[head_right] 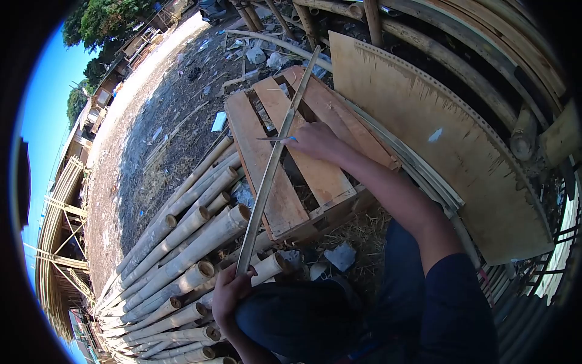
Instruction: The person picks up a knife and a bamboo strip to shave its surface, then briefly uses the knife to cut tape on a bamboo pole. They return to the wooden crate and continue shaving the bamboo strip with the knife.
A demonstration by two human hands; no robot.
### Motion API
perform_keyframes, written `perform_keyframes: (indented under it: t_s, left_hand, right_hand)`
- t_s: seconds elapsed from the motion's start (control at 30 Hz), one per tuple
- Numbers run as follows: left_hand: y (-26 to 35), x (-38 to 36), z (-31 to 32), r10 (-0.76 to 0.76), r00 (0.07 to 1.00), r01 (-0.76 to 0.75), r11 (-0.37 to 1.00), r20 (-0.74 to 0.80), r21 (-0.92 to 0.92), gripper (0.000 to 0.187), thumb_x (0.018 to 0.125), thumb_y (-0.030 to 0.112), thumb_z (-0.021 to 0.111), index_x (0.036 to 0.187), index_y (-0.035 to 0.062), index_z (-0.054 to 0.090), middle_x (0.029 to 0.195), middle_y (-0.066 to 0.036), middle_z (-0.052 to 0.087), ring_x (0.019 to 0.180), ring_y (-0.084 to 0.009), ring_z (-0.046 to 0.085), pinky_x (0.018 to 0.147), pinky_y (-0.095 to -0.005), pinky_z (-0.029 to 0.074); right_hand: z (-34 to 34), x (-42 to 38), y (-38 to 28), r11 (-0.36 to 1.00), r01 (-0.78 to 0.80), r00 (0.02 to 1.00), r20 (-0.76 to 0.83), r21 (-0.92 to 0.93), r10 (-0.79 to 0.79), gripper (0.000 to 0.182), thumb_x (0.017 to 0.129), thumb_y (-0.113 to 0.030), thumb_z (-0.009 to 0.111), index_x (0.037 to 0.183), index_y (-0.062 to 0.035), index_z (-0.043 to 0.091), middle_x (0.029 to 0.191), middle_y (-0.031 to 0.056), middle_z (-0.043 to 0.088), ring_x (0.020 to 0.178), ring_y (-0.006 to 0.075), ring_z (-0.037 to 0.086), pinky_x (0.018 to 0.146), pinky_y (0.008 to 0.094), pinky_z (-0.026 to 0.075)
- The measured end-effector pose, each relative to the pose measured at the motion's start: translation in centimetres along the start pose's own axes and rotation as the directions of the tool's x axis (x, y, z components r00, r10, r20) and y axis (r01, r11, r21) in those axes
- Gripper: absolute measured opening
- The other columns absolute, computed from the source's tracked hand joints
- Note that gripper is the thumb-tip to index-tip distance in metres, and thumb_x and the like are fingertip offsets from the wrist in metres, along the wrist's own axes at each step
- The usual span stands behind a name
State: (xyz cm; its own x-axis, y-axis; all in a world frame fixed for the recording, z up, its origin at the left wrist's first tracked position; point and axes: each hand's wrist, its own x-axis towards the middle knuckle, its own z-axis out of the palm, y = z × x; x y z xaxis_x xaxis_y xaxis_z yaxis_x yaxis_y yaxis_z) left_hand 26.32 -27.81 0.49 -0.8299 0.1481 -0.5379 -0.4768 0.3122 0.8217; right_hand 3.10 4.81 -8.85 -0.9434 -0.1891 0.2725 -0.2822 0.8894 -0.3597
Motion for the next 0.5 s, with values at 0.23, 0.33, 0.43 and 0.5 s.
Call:
perform_keyframes:
  t_s: [0.23, 0.33, 0.43, 0.5]
  left_hand:
    - [0.3, -0.4, 0.2, -0.005, 1.000, 0.005, 1.000, -0.021, 0.016, 0.010, 0.092, 0.012, 0.059, 0.093, 0.0015, 0.062, 0.060, 0.007, 0.044, 0.052, -0.0030, 0.036, 0.048, -0.0228, 0.026]
    - [0.0, 0.0, -0.2, -0.002, 1.000, 0.002, 1.000, -0.001, -0.005, 0.012, 0.093, 0.013, 0.059, 0.092, 0.0014, 0.062, 0.060, 0.007, 0.044, 0.051, -0.0030, 0.036, 0.048, -0.0229, 0.026]
    - [0.5, -0.3, 0.4, -0.012, 1.000, 0.013, 0.999, -0.022, 0.039, 0.012, 0.091, 0.013, 0.060, 0.092, 0.0017, 0.064, 0.059, 0.007, 0.044, 0.051, -0.0030, 0.036, 0.048, -0.0224, 0.025]
    - [0.2, -0.4, 0.5, -0.006, 0.999, 0.008, 0.998, -0.034, 0.067, 0.012, 0.091, 0.013, 0.060, 0.092, 0.0016, 0.064, 0.059, 0.007, 0.044, 0.051, -0.0030, 0.037, 0.048, -0.0223, 0.026]
  right_hand:
    - [-0.4, 0.8, 1.6, 0.994, -0.112, 0.993, -0.028, 0.001, 0.112, 0.064, 0.098, -0.053, 0.046, 0.068, 0.0005, 0.066, 0.068, 0.0214, 0.065, 0.070, 0.0386, 0.068, 0.065, 0.0492, 0.053]
    - [-1.5, -0.8, -2.8, 0.999, 0.040, 0.992, 0.115, 0.028, -0.043, 0.063, 0.097, -0.053, 0.047, 0.071, 0.0003, 0.068, 0.068, 0.0206, 0.066, 0.071, 0.0374, 0.068, 0.066, 0.0498, 0.053]
    - [-0.9, 0.6, -0.2, 0.997, -0.071, 0.994, 0.084, -0.013, 0.072, 0.062, 0.097, -0.053, 0.047, 0.076, 0.0009, 0.069, 0.072, 0.0212, 0.067, 0.074, 0.0382, 0.069, 0.069, 0.0499, 0.054]
    - [-0.5, 1.2, 1.4, 0.985, -0.170, 0.985, -0.018, -0.017, 0.170, 0.062, 0.097, -0.053, 0.047, 0.077, 0.0014, 0.070, 0.073, 0.0219, 0.067, 0.075, 0.0390, 0.068, 0.070, 0.0500, 0.054]
